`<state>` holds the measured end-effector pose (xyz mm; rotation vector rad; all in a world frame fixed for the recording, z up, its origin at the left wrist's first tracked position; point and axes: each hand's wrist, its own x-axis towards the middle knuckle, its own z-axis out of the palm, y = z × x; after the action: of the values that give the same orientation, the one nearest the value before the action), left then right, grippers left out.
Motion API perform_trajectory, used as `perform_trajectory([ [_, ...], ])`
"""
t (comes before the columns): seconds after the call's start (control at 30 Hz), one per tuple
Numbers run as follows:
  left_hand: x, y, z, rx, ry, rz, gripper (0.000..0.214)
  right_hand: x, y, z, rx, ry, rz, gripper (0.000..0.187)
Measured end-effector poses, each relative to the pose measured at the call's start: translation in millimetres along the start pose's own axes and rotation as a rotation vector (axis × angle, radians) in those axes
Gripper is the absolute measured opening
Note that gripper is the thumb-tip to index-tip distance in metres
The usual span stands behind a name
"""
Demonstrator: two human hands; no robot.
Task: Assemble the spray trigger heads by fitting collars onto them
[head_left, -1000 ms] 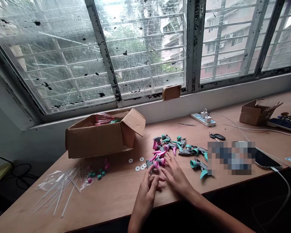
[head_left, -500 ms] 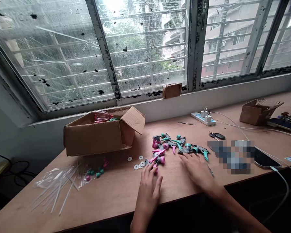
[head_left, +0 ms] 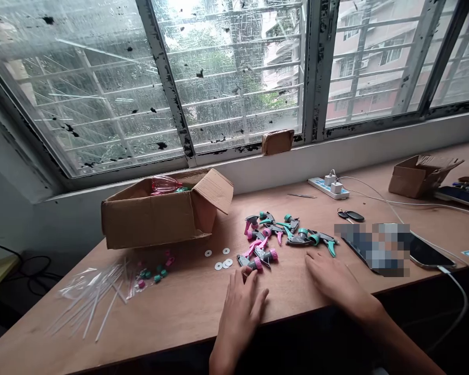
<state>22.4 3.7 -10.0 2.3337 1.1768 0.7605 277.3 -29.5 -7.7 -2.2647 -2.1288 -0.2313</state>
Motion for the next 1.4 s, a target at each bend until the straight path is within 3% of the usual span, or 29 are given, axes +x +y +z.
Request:
perform_trajectory([
  [0.17,-4,-1,-2.0,-0.049,-0.096,0.057,0.055,6,-13,-9,0.125,0.123,-0.058,0.023],
  [0.27,-5,-4,-0.7,-0.05,-0.087,0.068,0.066,12,-35,-10,0.438,0.381,-0.087,0.015],
  [0.37,-3,-5,0.5,-0.088,-0.044,0.074,0.067,14,-63,-2,0.809,0.645,-0.205,0.016],
  [0.47,-1,-5,-0.2,-0.158,-0.02,0.091,0.062,12,-84,9,0.879,0.764,-0.362,0.016],
  [0.6,-3,-4,-2.9,-0.303,-0.008,0.078,0.047,10,-90,12,0.812,0.728,-0.486,0.02],
  [0.73,-4,-4,-6.1,-0.577,-0.034,-0.025,0.056,9,-83,4,0.841,0.65,-0.605,0.023],
  [0.83,-1,-6,-8.8,-0.693,-0.006,-0.057,0.061,9,-78,2,0.854,0.541,-0.698,0.037],
  [0.93,2,-9,-11.6,-0.763,0.026,-0.088,0.052,11,-77,5,0.861,0.485,-0.698,0.058],
  [1.0,4,-14,-12.3,-0.782,0.116,-0.161,0.052,12,-77,8,0.849,0.453,-0.681,0.067],
  [1.1,5,-20,-8.8,-0.669,0.385,-0.278,0.057,13,-79,9,0.803,0.377,-0.653,0.069],
  [1.17,6,-22,-3.5,-0.504,0.468,-0.294,0.057,14,-80,8,0.776,0.342,-0.653,0.068],
  [1.27,8,-20,4.4,-0.288,0.352,-0.266,0.058,14,-80,5,0.775,0.309,-0.674,0.063],
  [1.4,8,-15,6.7,-0.183,0.2,-0.214,0.052,16,-78,4,0.808,0.274,-0.7,0.052],
])
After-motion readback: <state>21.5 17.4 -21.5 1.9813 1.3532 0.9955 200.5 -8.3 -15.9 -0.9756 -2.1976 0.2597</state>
